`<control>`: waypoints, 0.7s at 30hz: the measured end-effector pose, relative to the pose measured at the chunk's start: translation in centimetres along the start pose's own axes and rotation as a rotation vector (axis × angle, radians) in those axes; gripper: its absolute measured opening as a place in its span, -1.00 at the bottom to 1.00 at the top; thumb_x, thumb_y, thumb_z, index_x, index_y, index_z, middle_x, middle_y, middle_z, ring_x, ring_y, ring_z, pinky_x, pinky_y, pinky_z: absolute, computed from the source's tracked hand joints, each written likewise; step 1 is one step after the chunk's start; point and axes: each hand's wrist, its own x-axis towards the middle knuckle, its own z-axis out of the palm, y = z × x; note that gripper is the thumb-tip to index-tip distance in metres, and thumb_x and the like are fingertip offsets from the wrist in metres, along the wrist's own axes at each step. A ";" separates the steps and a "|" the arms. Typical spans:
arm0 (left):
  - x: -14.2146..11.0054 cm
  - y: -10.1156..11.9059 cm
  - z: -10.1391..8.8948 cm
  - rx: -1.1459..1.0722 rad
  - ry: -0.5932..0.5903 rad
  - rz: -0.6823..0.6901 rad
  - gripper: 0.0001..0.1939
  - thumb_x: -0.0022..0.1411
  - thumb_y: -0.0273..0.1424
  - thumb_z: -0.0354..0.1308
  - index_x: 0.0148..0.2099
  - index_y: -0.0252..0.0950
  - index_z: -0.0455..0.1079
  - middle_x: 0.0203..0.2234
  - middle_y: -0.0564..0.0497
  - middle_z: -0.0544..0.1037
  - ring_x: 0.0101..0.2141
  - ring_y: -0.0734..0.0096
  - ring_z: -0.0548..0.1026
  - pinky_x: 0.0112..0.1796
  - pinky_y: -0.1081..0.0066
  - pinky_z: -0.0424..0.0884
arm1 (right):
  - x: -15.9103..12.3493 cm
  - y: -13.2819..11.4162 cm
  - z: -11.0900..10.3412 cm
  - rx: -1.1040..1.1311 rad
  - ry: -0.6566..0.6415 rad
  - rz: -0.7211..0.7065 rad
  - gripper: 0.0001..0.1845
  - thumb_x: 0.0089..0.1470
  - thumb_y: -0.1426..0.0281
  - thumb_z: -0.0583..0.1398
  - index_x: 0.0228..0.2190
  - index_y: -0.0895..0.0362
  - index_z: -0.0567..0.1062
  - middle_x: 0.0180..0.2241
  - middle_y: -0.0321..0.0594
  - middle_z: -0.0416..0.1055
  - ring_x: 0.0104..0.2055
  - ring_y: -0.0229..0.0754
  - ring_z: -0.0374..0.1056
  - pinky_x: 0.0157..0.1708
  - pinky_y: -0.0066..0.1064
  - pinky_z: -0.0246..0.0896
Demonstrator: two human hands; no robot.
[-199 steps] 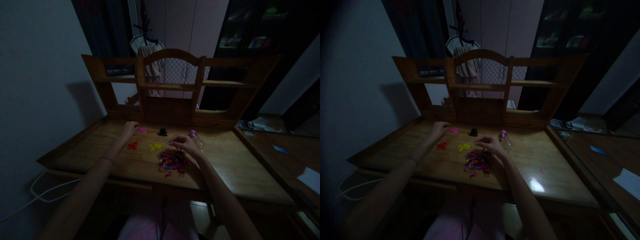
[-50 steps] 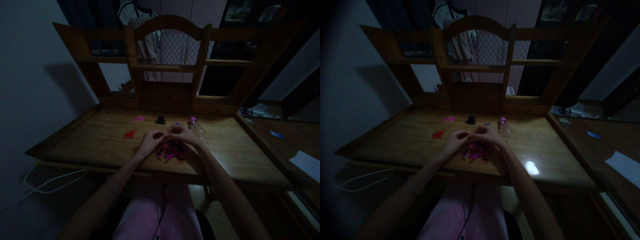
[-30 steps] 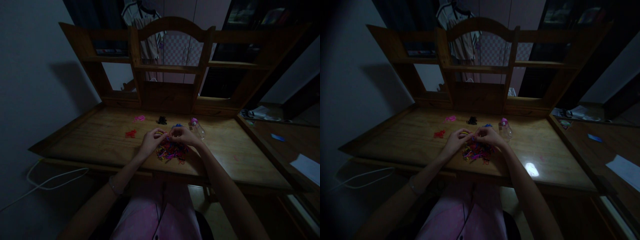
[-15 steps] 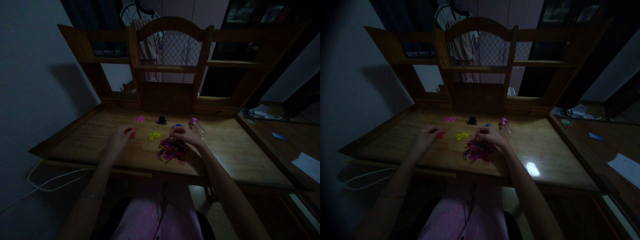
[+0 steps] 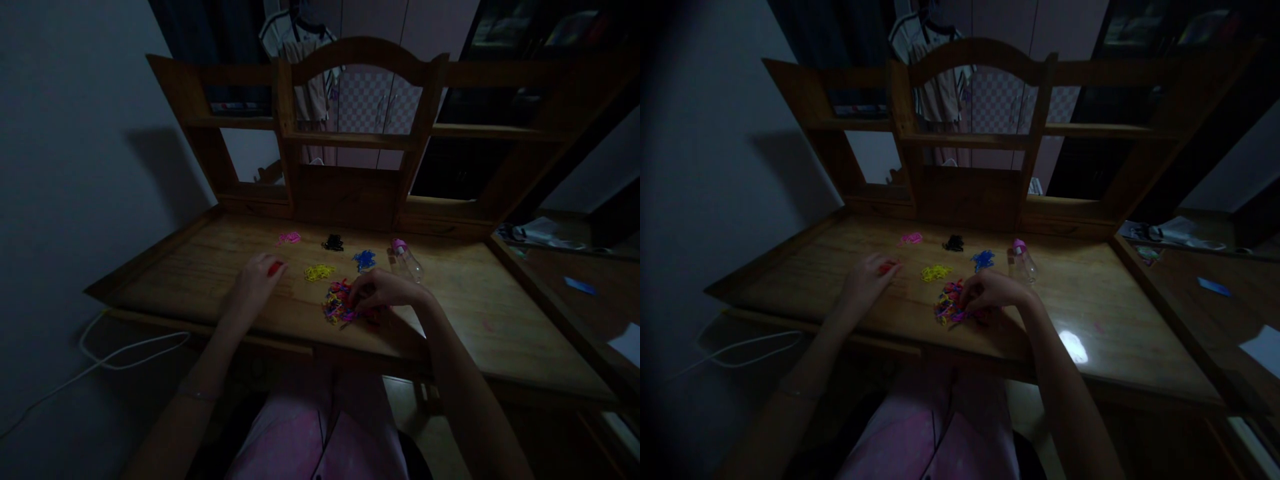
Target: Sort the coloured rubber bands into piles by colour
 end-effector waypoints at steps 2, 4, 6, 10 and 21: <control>-0.4 1.5 0.1 -0.046 0.008 0.051 -0.83 0.29 -0.29 0.09 -0.22 -0.26 0.45 -0.25 -0.05 0.51 -0.18 0.23 0.46 -0.09 0.27 0.35 | 0.2 0.3 0.2 -0.013 -0.007 -0.012 -0.72 -0.06 0.28 0.33 -0.26 0.12 0.62 -0.39 -0.26 0.49 -0.40 -0.27 0.32 -0.43 -0.49 0.13; -0.8 3.1 0.1 -0.117 -0.002 0.096 -0.84 0.30 -0.32 0.08 -0.21 -0.25 0.44 -0.24 -0.04 0.51 -0.17 0.25 0.46 -0.07 0.28 0.35 | 0.3 0.6 0.3 -0.020 -0.006 -0.020 -0.73 -0.05 0.28 0.32 -0.28 0.13 0.62 -0.38 -0.26 0.49 -0.40 -0.28 0.31 -0.43 -0.50 0.12; -1.2 4.8 0.0 -0.197 -0.020 0.130 -0.85 0.31 -0.33 0.08 -0.21 -0.24 0.45 -0.23 -0.03 0.51 -0.15 0.28 0.46 -0.05 0.28 0.35 | 0.4 0.9 0.4 -0.023 0.007 -0.016 -0.74 -0.05 0.29 0.32 -0.29 0.15 0.61 -0.39 -0.26 0.49 -0.42 -0.29 0.30 -0.45 -0.50 0.11; -2.1 7.8 0.0 -0.368 -0.088 0.164 -0.86 0.30 -0.32 0.11 -0.20 -0.22 0.47 -0.23 -0.01 0.52 -0.14 0.31 0.48 -0.06 0.31 0.37 | 0.5 0.9 0.4 -0.001 0.051 0.017 -0.75 -0.05 0.28 0.32 -0.31 0.14 0.61 -0.42 -0.26 0.49 -0.42 -0.28 0.30 -0.44 -0.49 0.12; -2.7 12.0 2.7 -0.663 -0.257 0.006 -0.85 0.18 -0.33 0.25 -0.17 -0.19 0.49 -0.28 0.04 0.60 -0.24 0.35 0.56 -0.17 0.37 0.45 | 0.6 0.3 0.1 0.133 0.122 -0.011 -0.69 -0.05 0.22 0.31 -0.31 0.18 0.59 -0.40 -0.24 0.51 -0.37 -0.25 0.37 -0.39 -0.48 0.20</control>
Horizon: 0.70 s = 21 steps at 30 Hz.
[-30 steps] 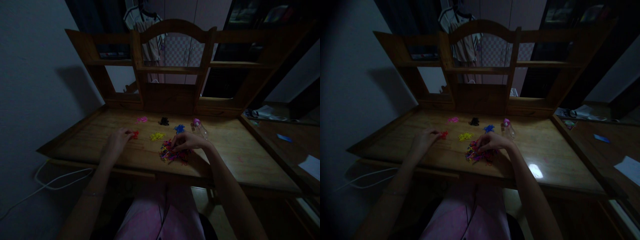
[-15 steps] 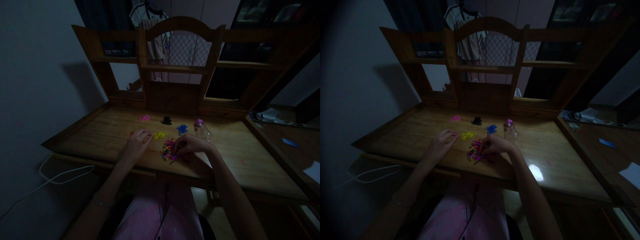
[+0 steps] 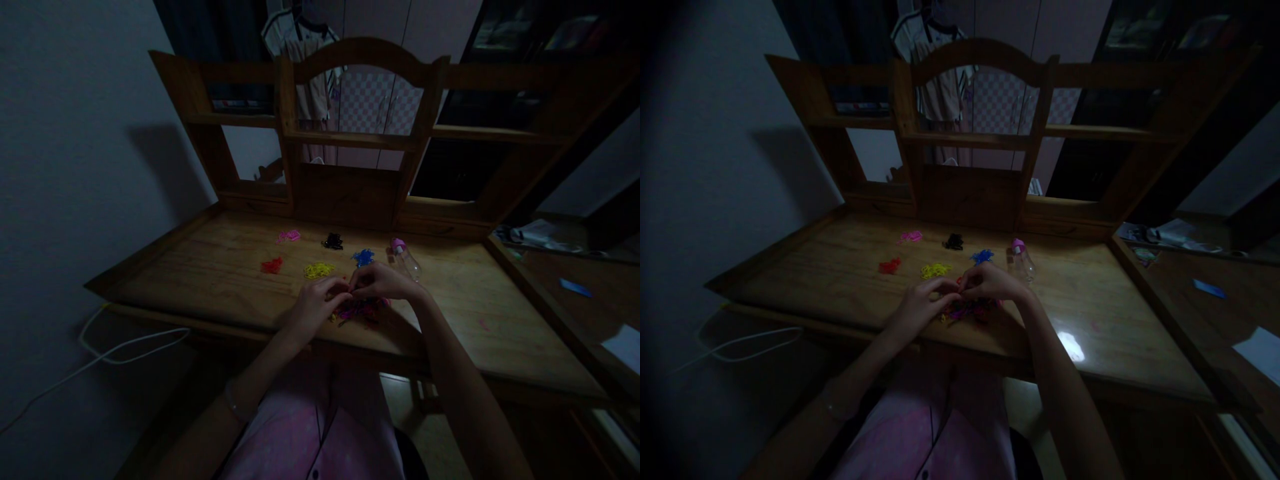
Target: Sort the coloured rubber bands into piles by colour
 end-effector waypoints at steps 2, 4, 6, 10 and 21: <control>0.3 -0.3 0.2 -0.067 0.001 -0.058 -0.87 0.15 -0.35 0.26 -0.21 -0.20 0.49 -0.32 0.05 0.60 -0.28 0.35 0.57 -0.20 0.37 0.47 | 0.1 0.1 0.0 -0.003 0.011 0.003 -0.69 -0.05 0.21 0.32 -0.31 0.18 0.59 -0.39 -0.22 0.53 -0.35 -0.24 0.38 -0.37 -0.48 0.21; 0.6 -0.7 0.1 -0.138 0.006 -0.112 -0.89 0.11 -0.36 0.28 -0.27 -0.22 0.49 -0.36 0.04 0.60 -0.32 0.35 0.57 -0.22 0.37 0.48 | 0.1 0.1 0.0 0.001 0.016 0.012 -0.69 -0.05 0.21 0.32 -0.31 0.18 0.60 -0.37 -0.21 0.54 -0.33 -0.22 0.40 -0.35 -0.46 0.23; 0.7 -1.1 0.0 -0.209 0.014 -0.163 -0.89 0.08 -0.35 0.30 -0.32 -0.24 0.48 -0.41 0.03 0.58 -0.36 0.34 0.57 -0.27 0.36 0.50 | 0.1 0.0 -0.1 0.008 0.018 0.022 -0.68 -0.05 0.21 0.32 -0.30 0.18 0.61 -0.35 -0.19 0.56 -0.31 -0.20 0.42 -0.32 -0.45 0.26; 0.7 -1.5 -0.3 -0.304 0.033 -0.222 -0.87 0.05 -0.33 0.30 -0.35 -0.26 0.46 -0.42 0.00 0.58 -0.37 0.32 0.57 -0.31 0.37 0.52 | 0.0 -0.2 -0.3 -0.026 0.056 0.027 -0.66 -0.02 0.19 0.30 -0.29 0.18 0.62 -0.33 -0.16 0.57 -0.29 -0.17 0.45 -0.31 -0.43 0.29; 0.5 -6.6 -7.8 0.045 0.339 -0.265 -0.78 0.11 -0.25 0.25 -0.27 -0.29 0.46 -0.35 -0.01 0.59 -0.35 0.34 0.57 -0.28 0.37 0.49 | 0.1 0.1 -0.4 -0.039 0.086 0.051 -0.67 -0.02 0.18 0.30 -0.31 0.18 0.63 -0.36 -0.15 0.57 -0.35 -0.22 0.43 -0.36 -0.44 0.29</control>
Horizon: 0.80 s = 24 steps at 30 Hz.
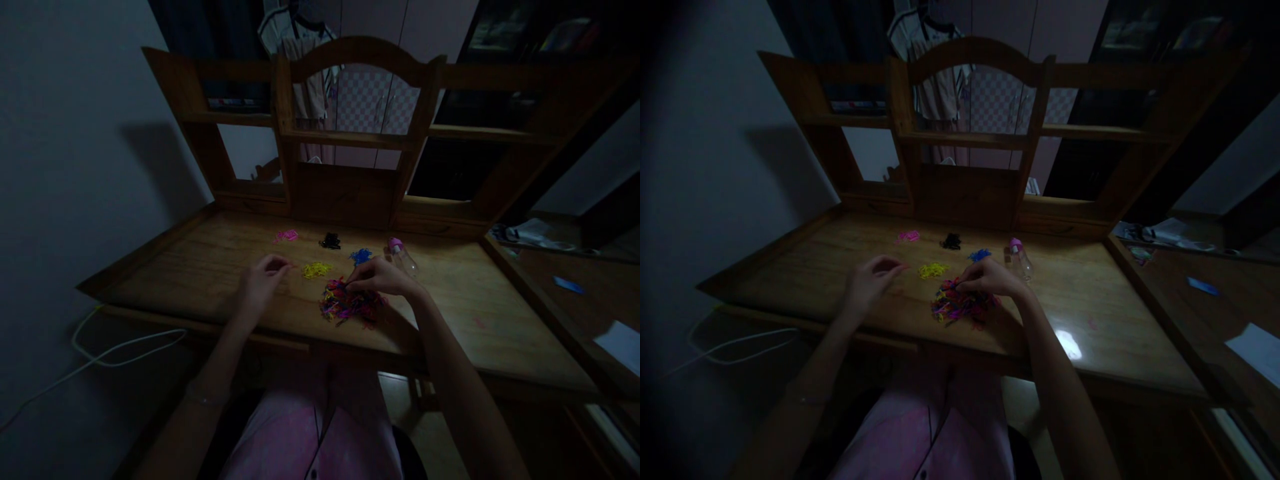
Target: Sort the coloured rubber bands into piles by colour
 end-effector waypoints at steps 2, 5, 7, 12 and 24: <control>1.3 -1.9 -1.8 0.093 0.075 -0.023 -0.80 0.11 -0.28 0.23 -0.26 -0.30 0.45 -0.37 -0.01 0.59 -0.38 0.34 0.56 -0.31 0.37 0.48 | 0.1 0.1 0.0 0.000 -0.002 -0.009 -0.66 -0.01 0.17 0.30 -0.30 0.18 0.63 -0.36 -0.15 0.57 -0.36 -0.22 0.43 -0.37 -0.44 0.29; 2.6 -4.3 -3.3 0.185 0.077 -0.007 -0.83 0.10 -0.31 0.23 -0.30 -0.30 0.45 -0.40 -0.02 0.58 -0.37 0.31 0.55 -0.30 0.35 0.46 | 0.0 0.0 -0.1 -0.010 -0.001 -0.021 -0.64 0.00 0.15 0.29 -0.29 0.18 0.63 -0.35 -0.15 0.57 -0.34 -0.21 0.43 -0.35 -0.44 0.28; 2.9 -5.1 -3.7 0.242 0.071 0.009 -0.84 0.11 -0.31 0.21 -0.29 -0.29 0.46 -0.40 -0.02 0.58 -0.36 0.30 0.54 -0.29 0.34 0.44 | -0.2 -0.2 -0.1 -0.023 0.015 -0.029 -0.63 0.01 0.13 0.28 -0.29 0.17 0.63 -0.34 -0.15 0.57 -0.33 -0.19 0.43 -0.34 -0.43 0.28; 1.4 -4.0 -3.1 0.395 0.142 0.090 -0.78 0.19 -0.26 0.14 -0.22 -0.29 0.48 -0.33 -0.04 0.54 -0.37 0.32 0.48 -0.29 0.34 0.41 | 0.5 -0.2 0.0 -0.062 0.194 -0.045 -0.60 0.10 0.13 0.20 -0.21 0.18 0.61 -0.26 -0.12 0.57 -0.25 -0.15 0.44 -0.31 -0.41 0.26; -7.8 3.0 1.7 0.186 -0.043 0.264 -0.86 0.29 -0.31 0.08 -0.22 -0.17 0.46 -0.23 -0.01 0.52 -0.15 0.28 0.49 -0.06 0.28 0.40 | 10.1 -1.4 -1.0 -0.787 0.411 0.293 -0.73 0.14 0.35 0.15 -0.18 0.15 0.59 -0.17 0.03 0.53 -0.12 -0.05 0.43 -0.23 -0.41 0.18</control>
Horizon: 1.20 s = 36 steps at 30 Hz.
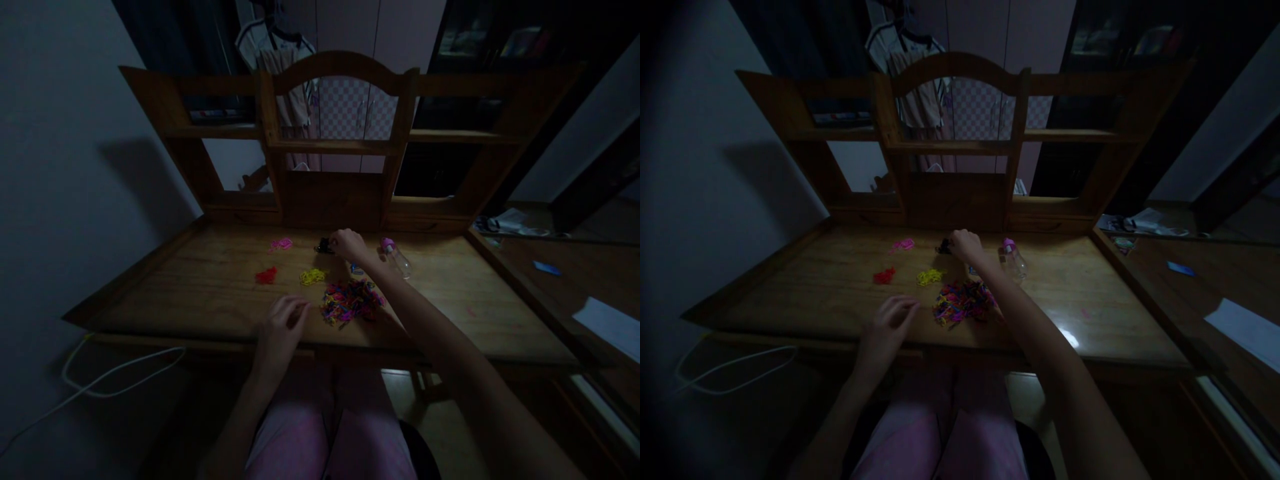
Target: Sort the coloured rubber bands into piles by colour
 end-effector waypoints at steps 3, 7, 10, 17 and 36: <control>0.0 -0.7 0.3 0.000 0.023 -0.048 -0.86 0.28 -0.30 0.09 -0.23 -0.18 0.46 -0.26 -0.01 0.53 -0.19 0.27 0.50 -0.11 0.28 0.41 | -0.1 0.1 -0.3 0.001 -0.011 -0.011 -0.72 0.12 0.37 0.16 -0.15 0.12 0.58 -0.18 -0.02 0.54 -0.13 -0.07 0.44 -0.26 -0.43 0.18; 0.3 -1.4 0.8 -0.034 0.020 -0.066 -0.84 0.29 -0.28 0.07 -0.24 -0.18 0.45 -0.27 -0.01 0.54 -0.21 0.28 0.51 -0.14 0.30 0.42 | -2.5 2.0 -1.9 0.075 -0.033 -0.113 -0.73 0.12 0.34 0.17 -0.17 0.09 0.59 -0.24 -0.12 0.55 -0.20 -0.12 0.44 -0.29 -0.44 0.17; 0.6 -1.3 1.3 -0.040 0.040 -0.095 -0.82 0.29 -0.26 0.07 -0.25 -0.18 0.45 -0.30 -0.01 0.54 -0.23 0.27 0.52 -0.17 0.32 0.42 | -5.0 3.7 -3.1 0.270 -0.203 -0.357 -0.77 0.08 0.33 0.21 -0.24 0.10 0.61 -0.28 -0.19 0.56 -0.27 -0.19 0.44 -0.29 -0.47 0.18; 0.4 -1.2 2.3 0.011 0.045 -0.123 -0.82 0.29 -0.26 0.07 -0.27 -0.21 0.44 -0.32 -0.02 0.55 -0.27 0.28 0.50 -0.19 0.32 0.40 | -7.8 4.9 -2.4 0.412 -0.392 -0.431 -0.81 0.04 0.39 0.24 -0.28 0.13 0.62 -0.31 -0.18 0.56 -0.35 -0.25 0.40 -0.36 -0.47 0.21; 0.2 -1.3 2.4 0.123 -0.004 -0.074 -0.80 0.30 -0.25 0.07 -0.28 -0.22 0.45 -0.33 0.00 0.54 -0.25 0.29 0.48 -0.17 0.35 0.36 | -10.5 6.4 -3.5 0.827 -0.387 -0.194 -0.80 -0.07 0.40 0.27 -0.33 0.20 0.46 -0.44 -0.22 0.49 -0.41 -0.24 0.45 -0.41 -0.46 0.32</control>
